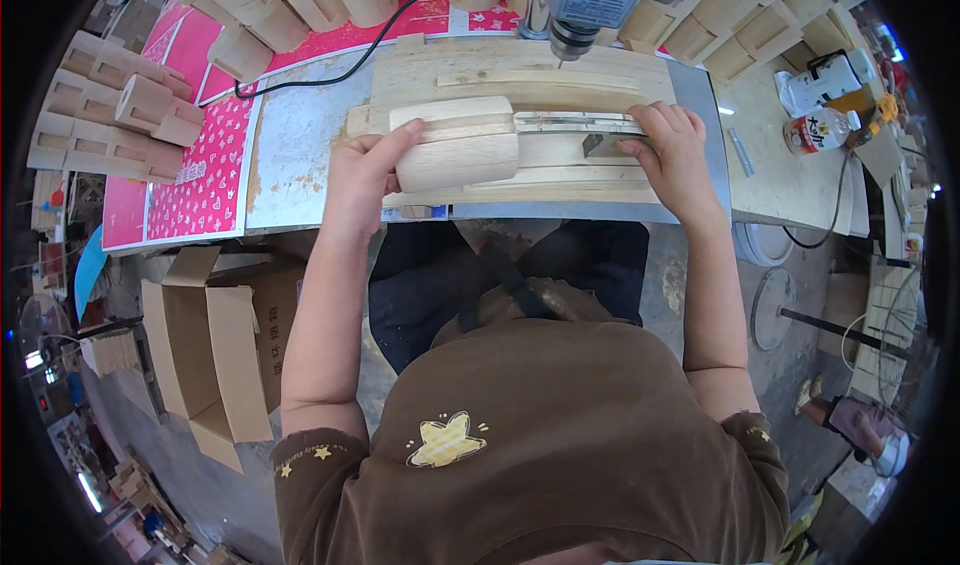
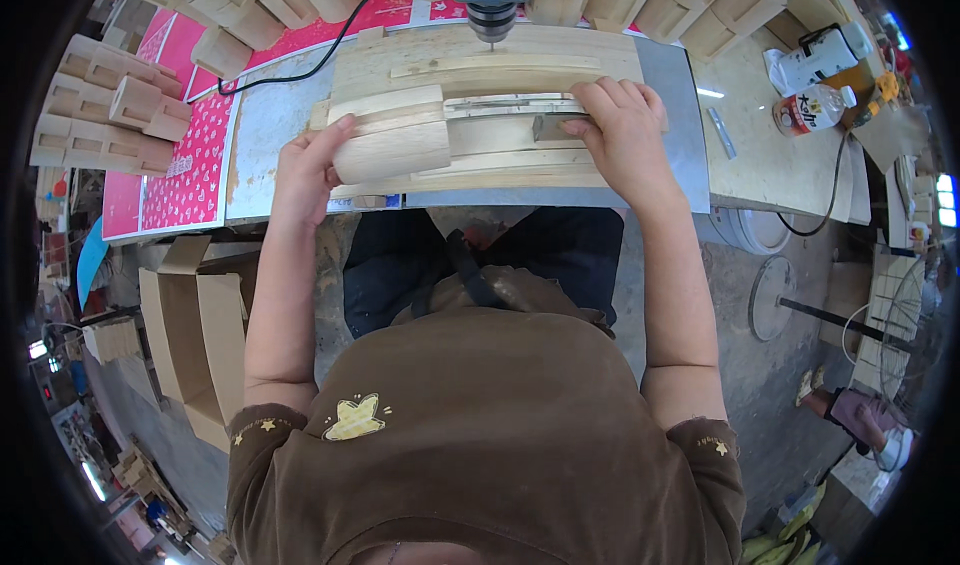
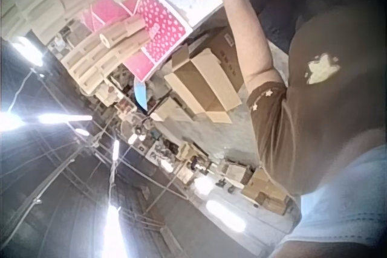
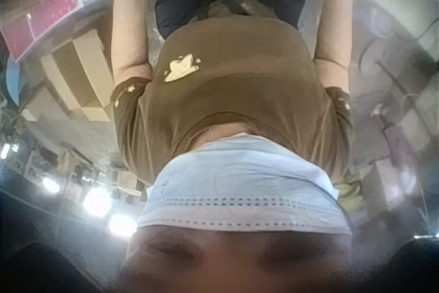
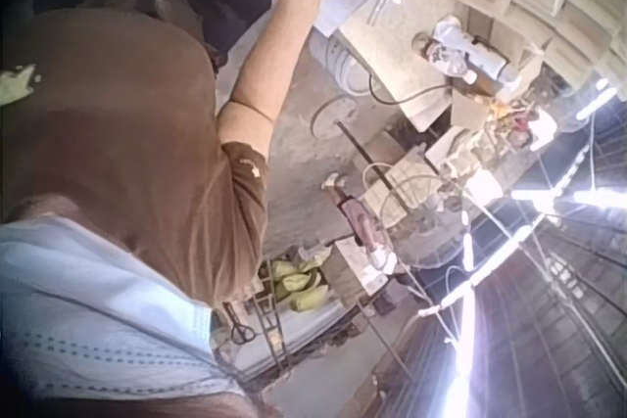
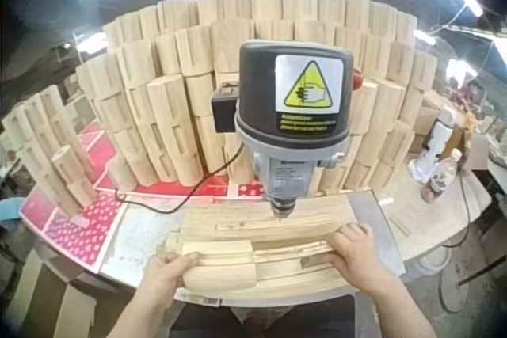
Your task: Operating a bench drill press machine to process or groove cylindrical wooden furniture components.
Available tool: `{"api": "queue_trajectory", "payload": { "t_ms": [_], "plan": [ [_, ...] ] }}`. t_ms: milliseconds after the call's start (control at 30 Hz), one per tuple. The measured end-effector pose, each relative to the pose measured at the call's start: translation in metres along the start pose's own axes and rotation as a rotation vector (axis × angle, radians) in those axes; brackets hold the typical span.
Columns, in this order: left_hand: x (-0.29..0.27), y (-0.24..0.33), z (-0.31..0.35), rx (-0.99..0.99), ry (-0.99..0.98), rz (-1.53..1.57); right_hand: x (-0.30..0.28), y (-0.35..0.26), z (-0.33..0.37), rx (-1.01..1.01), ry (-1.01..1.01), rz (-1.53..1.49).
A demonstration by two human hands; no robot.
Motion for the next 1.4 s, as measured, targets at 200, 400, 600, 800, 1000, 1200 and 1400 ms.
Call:
{"api": "queue_trajectory", "payload": {
  "t_ms": [200, 400, 600, 800, 1000, 1200, 1400],
  "plan": [
    [0.052, -0.026, -0.024, -0.070, -0.188, -0.103, 0.004, 0.000, -0.001, -0.068, 0.011, 0.006],
    [0.076, -0.029, -0.020, 0.429, -0.151, -0.423, 0.004, 0.015, 0.001, 0.086, 0.156, -0.001],
    [0.074, -0.034, -0.025, 0.663, 0.206, -1.109, 0.017, 0.013, -0.029, -0.018, 0.240, -0.031],
    [0.056, -0.036, -0.039, 0.657, 0.191, -1.171, 0.005, 0.014, -0.038, -0.055, 0.243, -0.428],
    [0.056, -0.036, -0.039, 0.656, 0.162, -1.153, -0.143, 0.015, -0.066, 0.078, 0.818, -0.690],
    [0.056, -0.034, -0.038, 0.625, 0.183, -1.194, -0.184, -0.024, -0.120, 0.130, 0.288, -0.591],
    [0.056, -0.036, -0.040, 0.617, 0.176, -1.193, -0.138, -0.034, -0.028, 0.053, 0.460, 0.000]
  ]
}}
Point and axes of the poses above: each hand's wrist, its own z-axis away from the middle knuckle, its own x-axis out of the palm, y = z × x, the point moved 5 cm from there along -z, towards the middle knuckle, and after that the axes turned 13 degrees about -y, right-handed, at the moved point
